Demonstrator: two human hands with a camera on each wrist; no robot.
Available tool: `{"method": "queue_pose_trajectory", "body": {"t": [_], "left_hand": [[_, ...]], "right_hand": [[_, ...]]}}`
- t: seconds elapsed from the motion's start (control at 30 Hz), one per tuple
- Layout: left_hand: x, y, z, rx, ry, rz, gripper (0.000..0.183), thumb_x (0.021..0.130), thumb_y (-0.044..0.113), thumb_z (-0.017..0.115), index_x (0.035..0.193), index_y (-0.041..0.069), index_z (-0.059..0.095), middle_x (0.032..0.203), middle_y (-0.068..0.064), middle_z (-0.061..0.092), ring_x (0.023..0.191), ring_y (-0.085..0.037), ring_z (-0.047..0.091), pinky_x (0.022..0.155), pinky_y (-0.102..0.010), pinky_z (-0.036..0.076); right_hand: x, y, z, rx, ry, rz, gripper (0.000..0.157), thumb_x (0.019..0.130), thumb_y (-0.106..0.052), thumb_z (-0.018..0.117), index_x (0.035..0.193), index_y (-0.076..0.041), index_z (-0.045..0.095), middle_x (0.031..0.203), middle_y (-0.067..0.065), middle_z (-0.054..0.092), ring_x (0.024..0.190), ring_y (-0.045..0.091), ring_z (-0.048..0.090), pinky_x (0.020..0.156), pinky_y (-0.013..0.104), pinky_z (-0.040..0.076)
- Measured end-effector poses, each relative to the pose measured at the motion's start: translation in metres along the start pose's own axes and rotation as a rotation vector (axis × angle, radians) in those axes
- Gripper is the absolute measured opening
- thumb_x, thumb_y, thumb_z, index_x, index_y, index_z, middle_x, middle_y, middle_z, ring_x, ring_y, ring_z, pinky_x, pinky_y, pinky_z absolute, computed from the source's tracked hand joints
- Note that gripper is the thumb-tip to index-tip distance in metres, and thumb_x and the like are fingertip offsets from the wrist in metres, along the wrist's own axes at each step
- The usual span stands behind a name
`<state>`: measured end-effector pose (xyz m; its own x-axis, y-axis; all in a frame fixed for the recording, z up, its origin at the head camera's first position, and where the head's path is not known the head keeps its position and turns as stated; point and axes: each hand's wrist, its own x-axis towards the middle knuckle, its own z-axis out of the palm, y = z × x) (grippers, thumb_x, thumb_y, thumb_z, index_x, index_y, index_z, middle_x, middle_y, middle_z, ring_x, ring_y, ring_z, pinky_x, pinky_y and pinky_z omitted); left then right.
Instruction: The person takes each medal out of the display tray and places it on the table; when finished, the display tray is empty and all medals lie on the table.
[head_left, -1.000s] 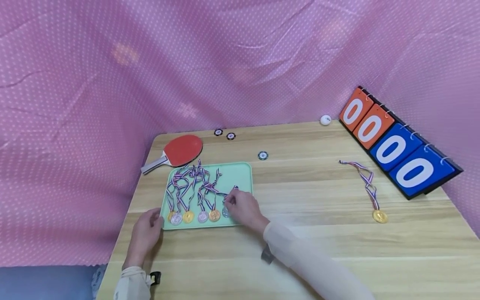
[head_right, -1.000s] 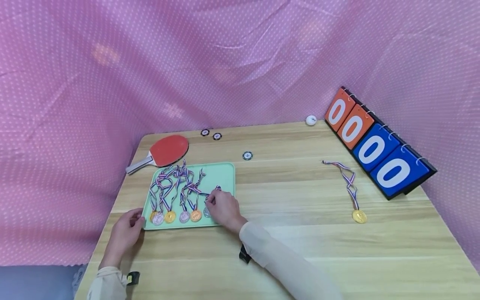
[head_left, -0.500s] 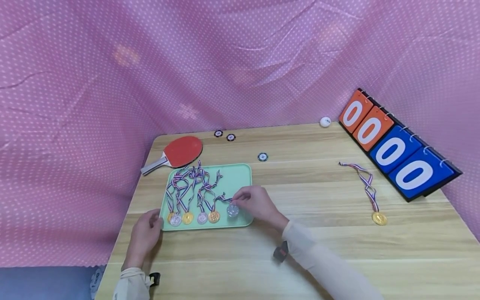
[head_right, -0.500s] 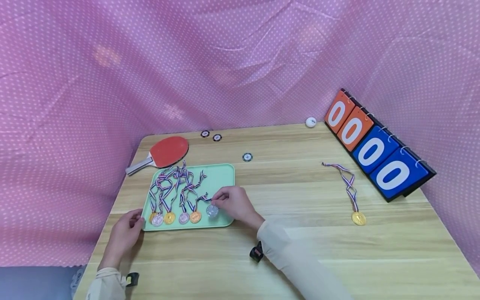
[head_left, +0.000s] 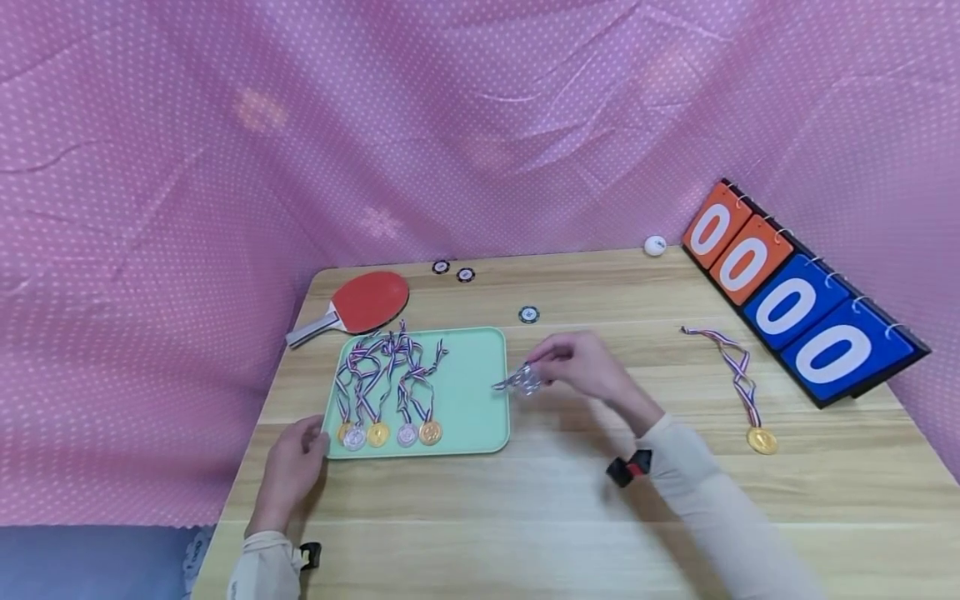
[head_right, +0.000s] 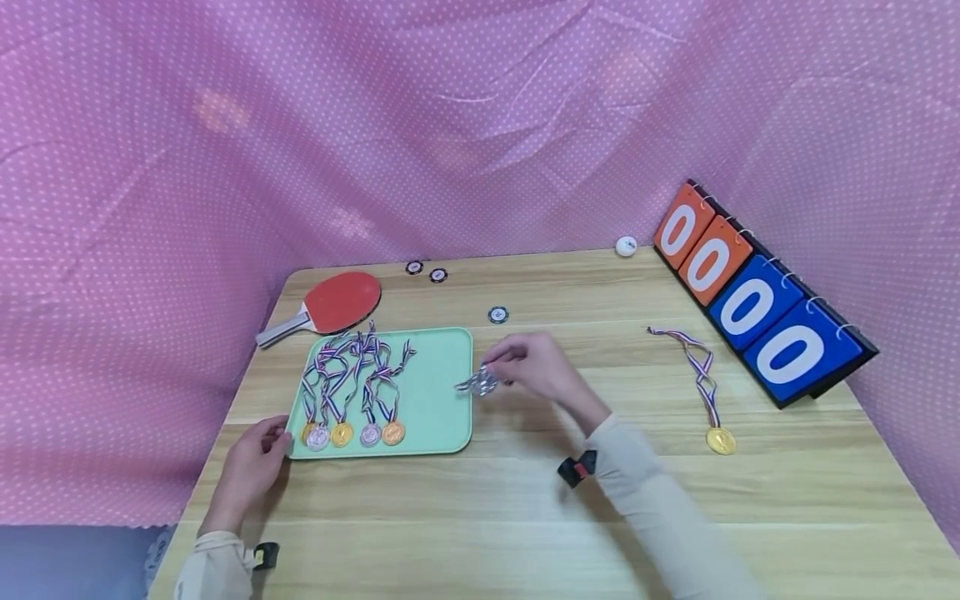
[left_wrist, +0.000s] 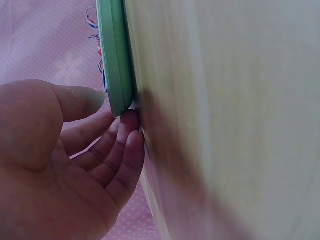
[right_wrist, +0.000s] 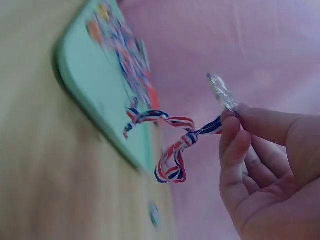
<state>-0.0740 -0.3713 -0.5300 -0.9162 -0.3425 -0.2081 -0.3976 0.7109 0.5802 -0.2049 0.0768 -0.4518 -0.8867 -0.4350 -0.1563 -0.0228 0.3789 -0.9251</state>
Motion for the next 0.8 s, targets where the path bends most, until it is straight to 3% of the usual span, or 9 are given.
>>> {"method": "queue_pose_trajectory", "body": {"t": [0.23, 0.47, 0.6, 0.8], "left_hand": [[0.000, -0.001, 0.000, 0.010, 0.005, 0.011, 0.048, 0.102, 0.029, 0.044, 0.145, 0.008, 0.044, 0.134, -0.019, 0.055, 0.123, -0.038, 0.053, 0.101, -0.056, 0.045], [0.001, 0.000, 0.000, 0.010, 0.003, 0.009, 0.049, 0.103, 0.031, 0.043, 0.146, 0.008, 0.043, 0.134, -0.019, 0.054, 0.122, -0.036, 0.053, 0.101, -0.056, 0.045], [0.000, 0.001, 0.000, 0.015, 0.001, 0.005, 0.049, 0.103, 0.031, 0.043, 0.146, 0.007, 0.043, 0.134, -0.020, 0.054, 0.122, -0.037, 0.053, 0.100, -0.056, 0.045], [-0.001, 0.002, 0.001, 0.025, 0.005, 0.004, 0.050, 0.102, 0.032, 0.043, 0.147, 0.008, 0.042, 0.136, -0.019, 0.052, 0.122, -0.036, 0.053, 0.100, -0.057, 0.045]], "right_hand": [[-0.002, 0.011, -0.085, -0.118, 0.211, 0.027, 0.026, 0.087, -0.022, 0.073, 0.111, -0.011, 0.071, 0.100, 0.008, 0.074, 0.083, 0.011, 0.068, 0.074, 0.024, 0.056], [-0.013, 0.029, -0.141, -0.227, 0.460, 0.046, 0.028, 0.091, -0.032, 0.068, 0.112, -0.013, 0.072, 0.102, 0.002, 0.073, 0.081, 0.000, 0.063, 0.063, 0.018, 0.052], [-0.027, 0.051, -0.159, -0.332, 0.476, 0.103, 0.030, 0.093, -0.036, 0.065, 0.114, -0.015, 0.071, 0.109, 0.006, 0.071, 0.083, 0.000, 0.061, 0.063, 0.019, 0.053], [-0.054, 0.088, -0.169, -0.455, 0.375, 0.216, 0.027, 0.095, -0.029, 0.063, 0.114, -0.011, 0.070, 0.110, 0.015, 0.071, 0.084, 0.015, 0.061, 0.061, 0.023, 0.049]]}}
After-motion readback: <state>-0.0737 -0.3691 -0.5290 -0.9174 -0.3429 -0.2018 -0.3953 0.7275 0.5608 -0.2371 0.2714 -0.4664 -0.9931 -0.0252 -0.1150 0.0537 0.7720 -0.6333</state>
